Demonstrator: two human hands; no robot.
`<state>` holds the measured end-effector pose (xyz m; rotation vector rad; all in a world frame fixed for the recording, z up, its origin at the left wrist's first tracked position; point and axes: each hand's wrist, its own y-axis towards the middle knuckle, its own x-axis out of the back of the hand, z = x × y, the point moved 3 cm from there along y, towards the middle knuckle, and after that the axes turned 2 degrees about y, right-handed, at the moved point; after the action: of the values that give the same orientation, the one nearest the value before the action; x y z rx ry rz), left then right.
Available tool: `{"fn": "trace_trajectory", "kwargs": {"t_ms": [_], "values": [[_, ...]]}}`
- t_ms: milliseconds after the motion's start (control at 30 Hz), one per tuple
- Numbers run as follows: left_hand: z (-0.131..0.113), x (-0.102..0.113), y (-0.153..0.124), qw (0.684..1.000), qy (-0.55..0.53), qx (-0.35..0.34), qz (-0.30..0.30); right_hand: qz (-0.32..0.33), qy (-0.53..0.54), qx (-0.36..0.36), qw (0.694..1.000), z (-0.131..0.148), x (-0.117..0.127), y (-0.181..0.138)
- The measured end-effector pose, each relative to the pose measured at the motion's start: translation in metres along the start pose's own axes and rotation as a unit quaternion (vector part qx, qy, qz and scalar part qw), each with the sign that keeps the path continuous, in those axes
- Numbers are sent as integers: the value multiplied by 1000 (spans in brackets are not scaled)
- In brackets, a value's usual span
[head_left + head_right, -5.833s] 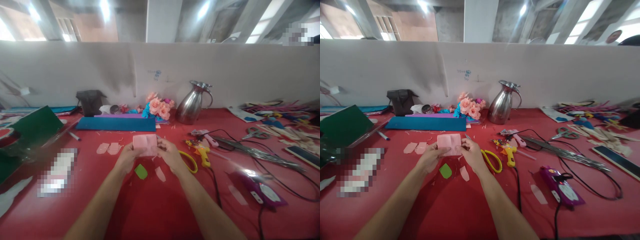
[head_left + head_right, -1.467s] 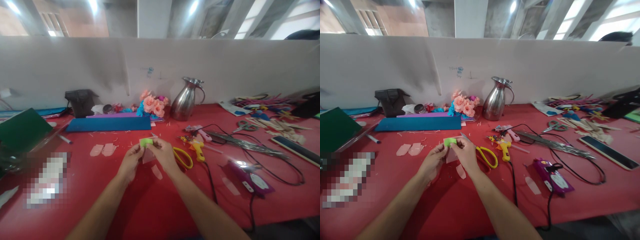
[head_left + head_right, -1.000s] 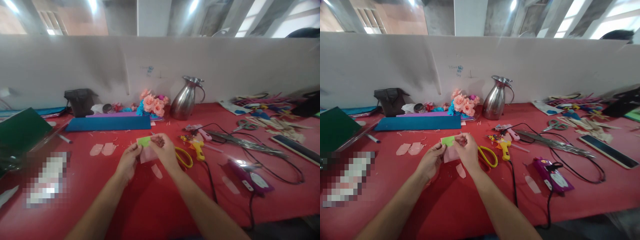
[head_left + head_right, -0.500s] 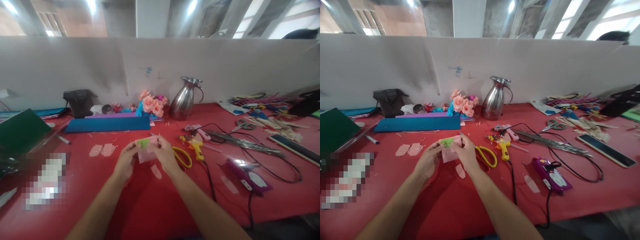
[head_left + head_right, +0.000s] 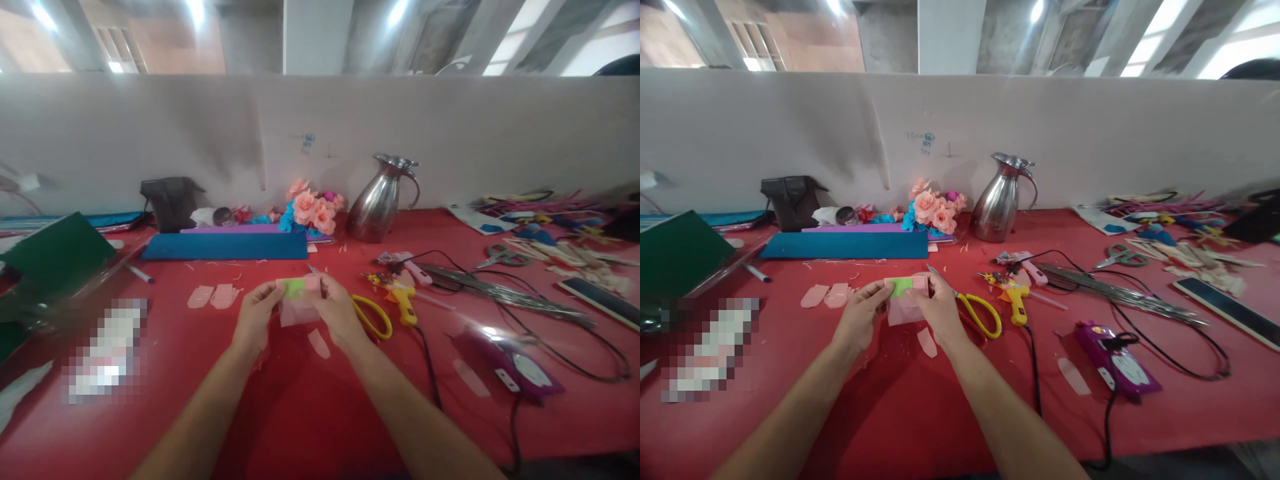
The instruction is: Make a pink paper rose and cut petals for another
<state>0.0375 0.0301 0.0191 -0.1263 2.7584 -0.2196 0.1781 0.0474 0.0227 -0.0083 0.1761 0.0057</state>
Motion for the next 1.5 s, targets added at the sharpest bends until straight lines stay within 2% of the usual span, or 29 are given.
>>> {"fn": "trace_trajectory", "kwargs": {"t_ms": [267, 700, 1033, 1300, 1500], "values": [[0, -1, 1, 999, 20, -29, 17, 1, 2, -9, 1000, 5, 0, -2], [3, 0, 3, 999, 13, -40, 22, 2, -5, -13, 1000, 5, -2, -1], [3, -1, 3, 999, 26, -34, 32, 7, 7, -23, 1000, 6, -2, -3], [3, 0, 2, 1000, -5, -21, 10, 9, 2, -17, 1000, 2, -1, -1], [1, -1, 2, 1000, -17, -16, 20, 16, 8, -18, 1000, 2, -1, -2]]}}
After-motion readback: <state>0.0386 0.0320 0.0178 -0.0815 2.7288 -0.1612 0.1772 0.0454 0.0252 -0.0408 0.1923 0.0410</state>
